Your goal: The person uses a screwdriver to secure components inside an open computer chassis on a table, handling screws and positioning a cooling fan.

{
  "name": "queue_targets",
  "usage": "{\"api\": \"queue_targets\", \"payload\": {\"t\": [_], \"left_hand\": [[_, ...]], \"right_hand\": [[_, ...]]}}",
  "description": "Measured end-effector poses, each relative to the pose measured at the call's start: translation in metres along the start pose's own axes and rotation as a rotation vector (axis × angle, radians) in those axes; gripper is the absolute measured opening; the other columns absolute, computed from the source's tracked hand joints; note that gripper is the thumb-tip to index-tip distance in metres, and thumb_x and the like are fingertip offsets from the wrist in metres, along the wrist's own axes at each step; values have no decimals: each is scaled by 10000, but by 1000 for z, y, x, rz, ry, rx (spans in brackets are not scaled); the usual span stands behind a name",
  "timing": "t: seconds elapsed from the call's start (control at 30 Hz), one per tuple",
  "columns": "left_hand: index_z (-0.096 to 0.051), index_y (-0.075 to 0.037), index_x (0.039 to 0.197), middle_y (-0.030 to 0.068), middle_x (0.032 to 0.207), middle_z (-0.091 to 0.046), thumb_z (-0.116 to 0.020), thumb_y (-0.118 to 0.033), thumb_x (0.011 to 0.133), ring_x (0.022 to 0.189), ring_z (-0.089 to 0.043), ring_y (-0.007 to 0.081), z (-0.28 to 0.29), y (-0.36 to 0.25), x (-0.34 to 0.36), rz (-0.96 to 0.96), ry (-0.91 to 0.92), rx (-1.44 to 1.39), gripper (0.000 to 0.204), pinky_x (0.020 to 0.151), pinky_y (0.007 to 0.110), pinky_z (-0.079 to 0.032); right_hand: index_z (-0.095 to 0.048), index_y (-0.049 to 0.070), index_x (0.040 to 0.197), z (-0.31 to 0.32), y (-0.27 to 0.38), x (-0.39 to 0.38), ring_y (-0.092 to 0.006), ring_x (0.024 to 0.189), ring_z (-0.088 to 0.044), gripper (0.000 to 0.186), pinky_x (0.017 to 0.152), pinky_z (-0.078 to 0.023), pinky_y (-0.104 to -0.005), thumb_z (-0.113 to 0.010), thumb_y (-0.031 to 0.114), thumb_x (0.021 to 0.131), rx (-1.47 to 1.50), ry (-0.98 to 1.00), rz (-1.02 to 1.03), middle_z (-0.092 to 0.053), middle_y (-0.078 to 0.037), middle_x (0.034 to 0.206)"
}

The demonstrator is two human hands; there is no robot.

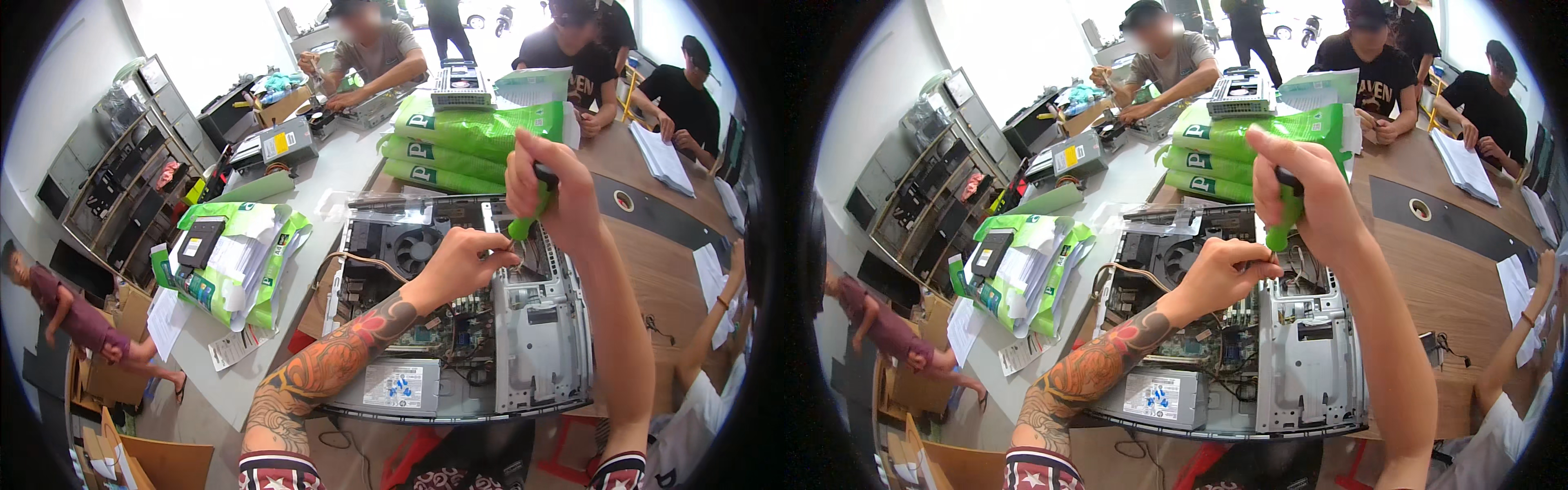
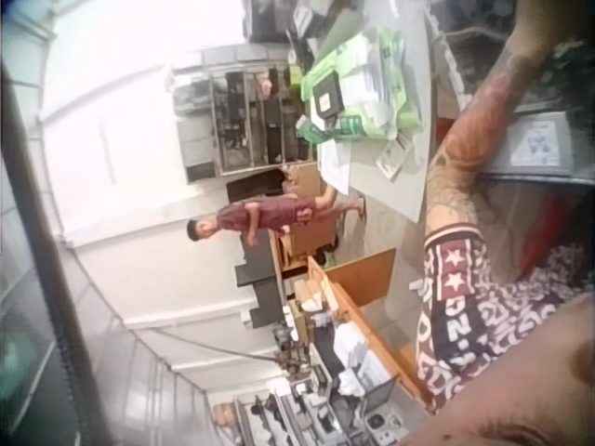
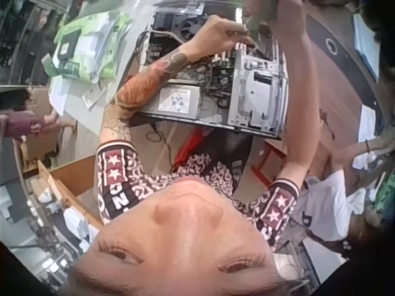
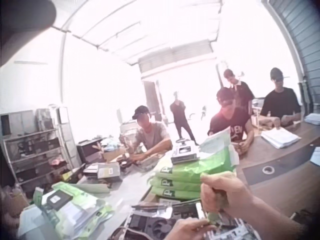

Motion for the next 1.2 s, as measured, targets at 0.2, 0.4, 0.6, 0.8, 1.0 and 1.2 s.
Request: {"api": "queue_targets", "payload": {"t": [0.2,0.4,0.6,0.8,1.0,1.2], "left_hand": [[-714,-37,860,127,746,-689,-789,-142,777,647,-643,284,2,-9,-6,-118,-15,19,153,589,351,-481],[-715,-25,834,111,689,-669,-789,-168,794,513,-562,227,8,-9,-5,-107,-36,-12,166,510,312,-437],[-722,-37,887,82,612,-619,-765,-160,825,469,-480,159,8,-9,-4,-84,2,-9,144,488,282,-397],[-709,-7,991,72,743,-701,-648,3,880,596,-565,89,-2,7,-6,79,67,-281,127,579,250,-465],[-690,42,959,110,818,-724,-560,95,870,828,-717,171,-1,6,-6,39,105,-339,166,753,272,-547],[-685,51,931,117,799,-723,-563,93,866,764,-722,200,3,6,-4,4,66,-271,144,708,287,-549]], "right_hand": [[-416,80,561,17,6,-31,-113,396,-375,479,398,-281,-266,-492,272,993,-254,-355,226,-408,-26,482],[-423,61,508,-18,-11,-3,-100,359,-327,462,378,-247,-276,-550,197,931,-23,196,-67,-396,-23,441],[-420,62,506,-14,-13,0,-115,362,-349,458,381,-269,-276,-559,202,920,-44,142,-79,-384,-23,450],[-404,76,563,-5,-7,0,-100,386,-337,432,384,-262,-273,-534,199,955,-118,-62,40,-376,-17,472],[-475,46,566,-3,1,-13,-72,382,-362,393,385,-272,-249,-552,164,933,-248,-227,168,-437,-8,477],[-498,52,580,-3,-7,-3,-72,422,-412,402,428,-320,-249,-587,223,933,-151,-6,34,-467,-6,502]]}}
Point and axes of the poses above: each hand's wrist, its own x-axis towards the middle knuckle, its own z-axis out of the back of the hand, y = z × x, the point moved 10 cm from there along x, towards the middle knuckle
